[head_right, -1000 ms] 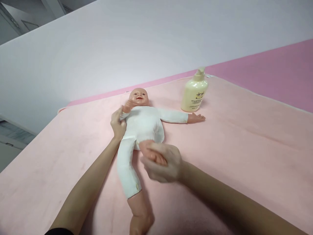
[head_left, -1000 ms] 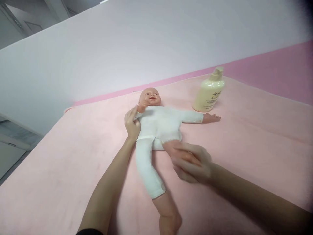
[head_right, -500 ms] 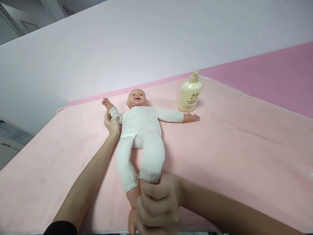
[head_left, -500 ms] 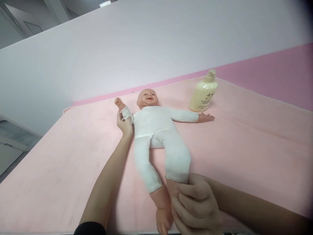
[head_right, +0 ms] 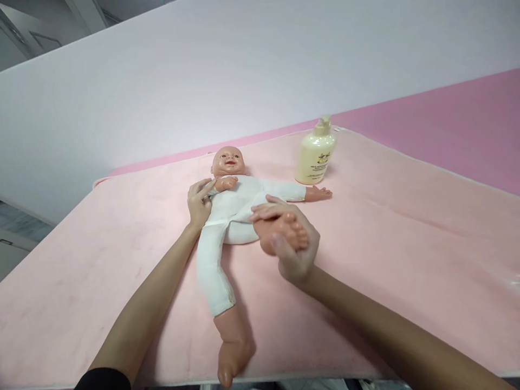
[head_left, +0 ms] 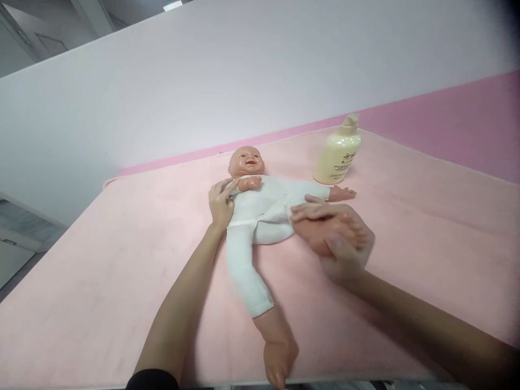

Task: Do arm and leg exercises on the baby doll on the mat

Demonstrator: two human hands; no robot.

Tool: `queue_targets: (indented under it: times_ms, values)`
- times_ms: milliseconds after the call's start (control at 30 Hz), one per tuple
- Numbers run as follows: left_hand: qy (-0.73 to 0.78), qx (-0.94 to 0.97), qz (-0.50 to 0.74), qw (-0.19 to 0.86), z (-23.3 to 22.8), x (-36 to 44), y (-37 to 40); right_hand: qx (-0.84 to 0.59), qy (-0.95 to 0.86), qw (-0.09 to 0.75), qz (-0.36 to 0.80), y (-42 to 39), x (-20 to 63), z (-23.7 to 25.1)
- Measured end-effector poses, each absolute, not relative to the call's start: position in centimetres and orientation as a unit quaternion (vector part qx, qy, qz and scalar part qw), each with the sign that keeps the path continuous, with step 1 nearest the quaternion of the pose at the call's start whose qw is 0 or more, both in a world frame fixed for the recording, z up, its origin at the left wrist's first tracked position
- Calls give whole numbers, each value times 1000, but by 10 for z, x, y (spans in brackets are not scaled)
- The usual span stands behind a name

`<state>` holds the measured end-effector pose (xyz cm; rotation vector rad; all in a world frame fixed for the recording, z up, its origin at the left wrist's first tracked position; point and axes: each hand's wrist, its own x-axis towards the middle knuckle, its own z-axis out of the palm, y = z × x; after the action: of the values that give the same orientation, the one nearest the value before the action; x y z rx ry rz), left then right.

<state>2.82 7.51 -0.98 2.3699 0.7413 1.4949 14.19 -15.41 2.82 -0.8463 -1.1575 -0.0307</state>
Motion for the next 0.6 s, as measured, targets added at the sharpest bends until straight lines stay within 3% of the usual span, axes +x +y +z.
queue_targets:
  times_ms: [300,467,533,600]
  values:
    - [283,787,522,168,-9,26,80,-321,-471,794,211,-153,154,34]
    - [338,673,576,317,-17,25,92,-267,-592,653,390,-181,160,63]
    - [369,613,594,369,-21,24,99,-285,-660,581,381,-188,154,66]
    - [401,560,607,396,-23,23,105,-331,-720,545,272,-194,139,62]
